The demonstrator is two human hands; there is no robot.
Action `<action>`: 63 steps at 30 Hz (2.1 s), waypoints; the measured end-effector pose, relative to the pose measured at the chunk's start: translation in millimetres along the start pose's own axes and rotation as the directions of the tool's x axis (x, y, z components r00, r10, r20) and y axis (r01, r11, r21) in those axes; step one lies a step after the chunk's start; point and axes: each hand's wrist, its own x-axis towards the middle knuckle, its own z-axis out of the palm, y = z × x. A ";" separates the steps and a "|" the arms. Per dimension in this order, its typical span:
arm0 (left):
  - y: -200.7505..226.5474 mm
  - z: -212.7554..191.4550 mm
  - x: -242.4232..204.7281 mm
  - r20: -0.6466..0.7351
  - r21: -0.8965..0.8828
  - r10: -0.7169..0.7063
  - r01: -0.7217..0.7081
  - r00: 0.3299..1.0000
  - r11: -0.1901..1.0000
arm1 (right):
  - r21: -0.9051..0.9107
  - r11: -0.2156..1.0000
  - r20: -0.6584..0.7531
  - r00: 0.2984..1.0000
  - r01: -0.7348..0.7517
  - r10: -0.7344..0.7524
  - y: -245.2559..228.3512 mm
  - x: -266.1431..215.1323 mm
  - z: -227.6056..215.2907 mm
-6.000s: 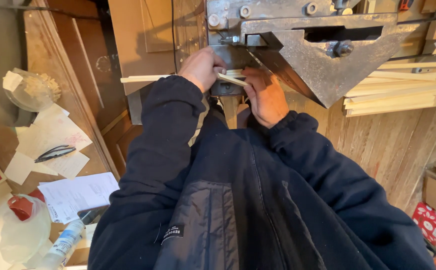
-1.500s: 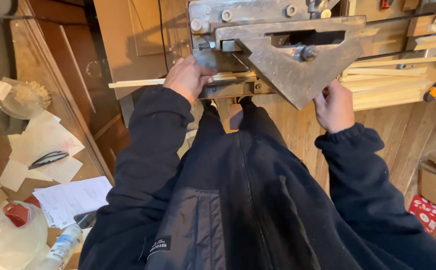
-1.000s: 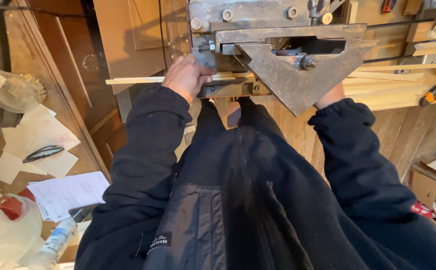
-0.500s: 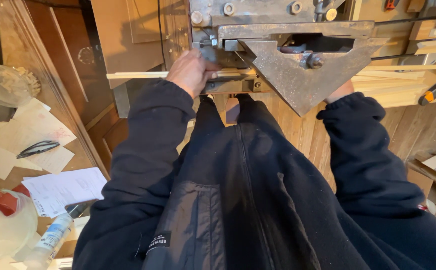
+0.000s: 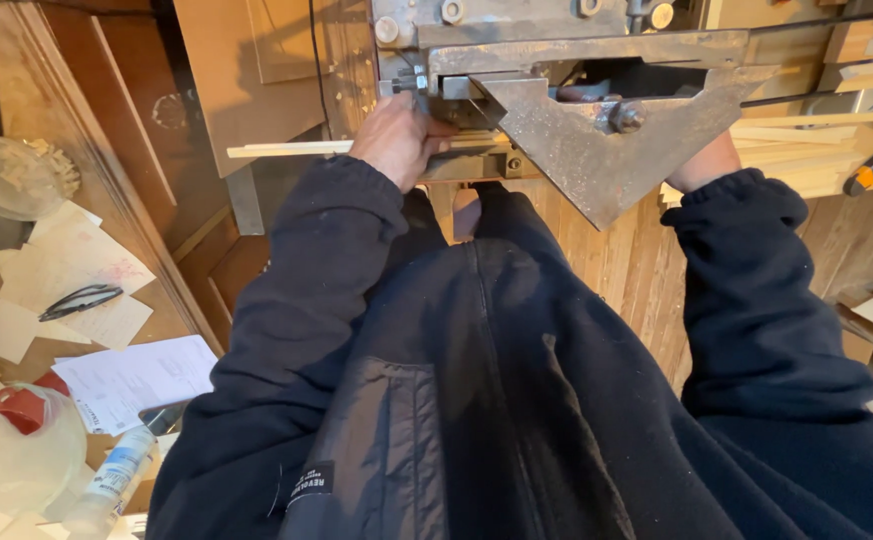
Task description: Trimming thin wooden frame molding using a manual miter trimmer.
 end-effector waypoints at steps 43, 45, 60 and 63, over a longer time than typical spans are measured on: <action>10.6 3.3 5.3 0.048 -0.221 -0.165 0.171 0.985 0.960 | 0.088 0.924 -0.145 0.922 0.372 -0.358 -81.6 1.6 -30.4; 9.3 3.9 5.5 0.053 -0.264 -0.174 0.182 0.983 0.947 | 0.160 0.904 -0.169 0.913 0.397 -0.371 -85.3 -2.3 -31.0; -19.9 12.6 4.9 0.038 -0.052 0.038 -0.036 0.999 0.998 | 0.013 0.979 -0.201 0.960 0.202 -0.196 -73.1 -10.1 -11.0; -23.1 19.0 0.5 -0.045 0.027 0.056 -0.055 0.997 0.998 | 0.036 0.975 -0.191 0.959 0.220 -0.210 -71.3 -13.5 -8.2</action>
